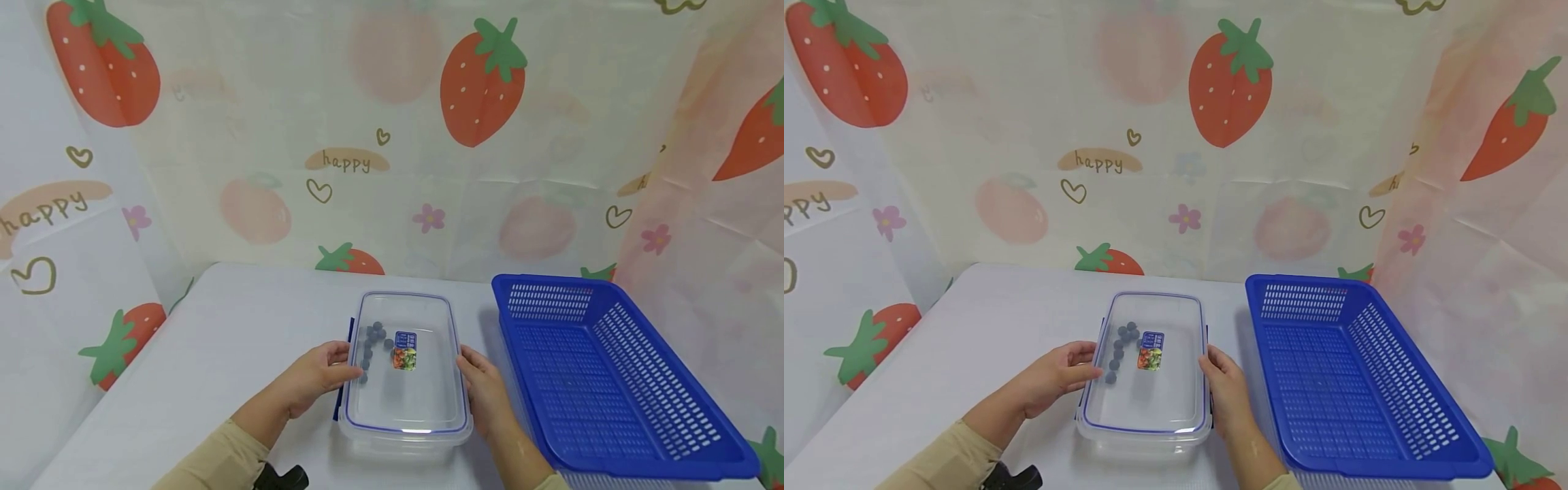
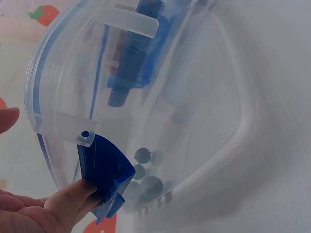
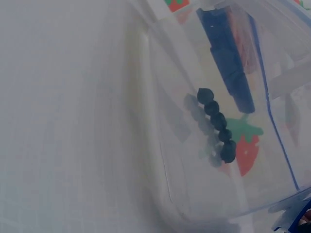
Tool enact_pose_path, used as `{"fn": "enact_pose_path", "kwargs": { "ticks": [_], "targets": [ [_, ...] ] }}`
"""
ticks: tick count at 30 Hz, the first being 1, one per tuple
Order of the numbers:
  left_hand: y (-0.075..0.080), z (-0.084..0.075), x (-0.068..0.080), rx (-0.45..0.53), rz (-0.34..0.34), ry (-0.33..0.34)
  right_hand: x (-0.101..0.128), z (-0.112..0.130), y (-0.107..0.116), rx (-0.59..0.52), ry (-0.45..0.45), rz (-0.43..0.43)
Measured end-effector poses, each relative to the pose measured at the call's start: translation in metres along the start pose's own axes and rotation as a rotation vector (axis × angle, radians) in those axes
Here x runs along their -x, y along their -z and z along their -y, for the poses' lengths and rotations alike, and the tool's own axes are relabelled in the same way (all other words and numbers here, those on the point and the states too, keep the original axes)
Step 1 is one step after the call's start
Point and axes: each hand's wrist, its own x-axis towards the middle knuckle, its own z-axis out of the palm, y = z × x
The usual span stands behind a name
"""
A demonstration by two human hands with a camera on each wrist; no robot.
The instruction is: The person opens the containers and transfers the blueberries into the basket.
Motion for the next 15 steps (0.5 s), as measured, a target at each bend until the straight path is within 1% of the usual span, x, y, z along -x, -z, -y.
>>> {"fn": "enact_pose_path", "kwargs": {
  "ticks": [4,8,11,15],
  "targets": [
    [-0.0003,0.0012,-0.0011,0.001,0.0,0.002,0.0007,-0.0003,0.0002,-0.009,-0.001,-0.009],
    [0.0,0.0012,-0.001,0.012,0.022,-0.006,0.0017,-0.0011,0.0003,-0.034,0.0,-0.026],
    [0.0004,0.0007,-0.0005,0.02,0.035,-0.009,0.002,-0.0016,0.0005,-0.043,0.005,-0.023],
    [0.0009,-0.0002,-0.0002,0.015,0.034,-0.002,0.0017,-0.0017,0.0004,-0.043,0.003,-0.018]
  ]
}}
